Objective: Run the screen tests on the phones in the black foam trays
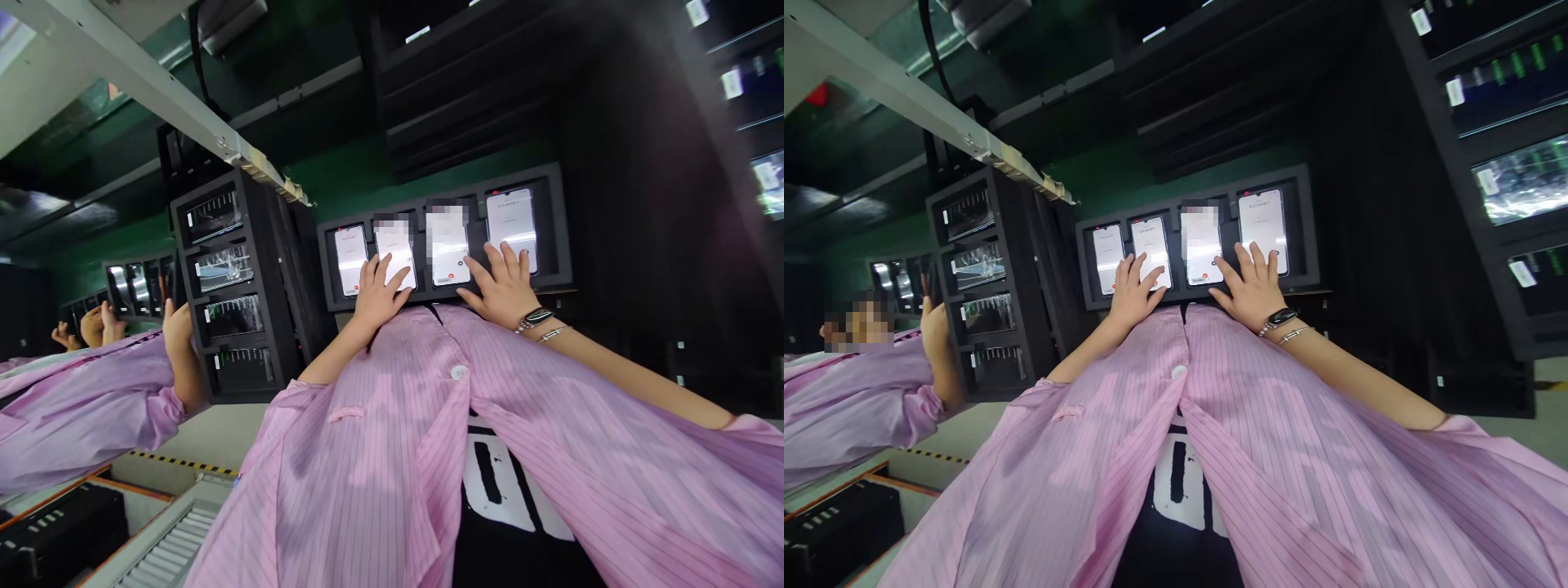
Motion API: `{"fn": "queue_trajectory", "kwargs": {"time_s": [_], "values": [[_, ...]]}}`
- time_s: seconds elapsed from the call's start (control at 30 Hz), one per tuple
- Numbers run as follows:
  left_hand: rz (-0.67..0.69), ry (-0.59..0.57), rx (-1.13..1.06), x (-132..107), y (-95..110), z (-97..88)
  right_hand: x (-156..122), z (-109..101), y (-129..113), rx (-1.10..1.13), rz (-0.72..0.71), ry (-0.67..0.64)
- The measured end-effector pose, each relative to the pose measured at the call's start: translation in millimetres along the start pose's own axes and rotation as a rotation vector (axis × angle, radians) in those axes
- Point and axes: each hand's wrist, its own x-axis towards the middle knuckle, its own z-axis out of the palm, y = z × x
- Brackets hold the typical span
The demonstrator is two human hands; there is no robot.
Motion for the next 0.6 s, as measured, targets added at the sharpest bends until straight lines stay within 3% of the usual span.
{"fn": "queue_trajectory", "kwargs": {"time_s": [0.13, 0.33, 0.47, 0.6], "values": [[-0.01, 0.011, -0.026, -1, -3, -6.1, 1, -4, 5, -0.013, 0.012, -0.021], [-0.237, 0.156, -0.013, -35, -33, -25.4, -20, -22, 41, -0.056, 0.222, 0.053], [-0.294, 0.103, 0.033, -56, -43, -29.7, -33, -22, 55, -0.049, 0.267, 0.059], [-0.31, 0.062, 0.054, -56, -39, -28.6, -34, -20, 57, -0.024, 0.269, 0.055]]}}
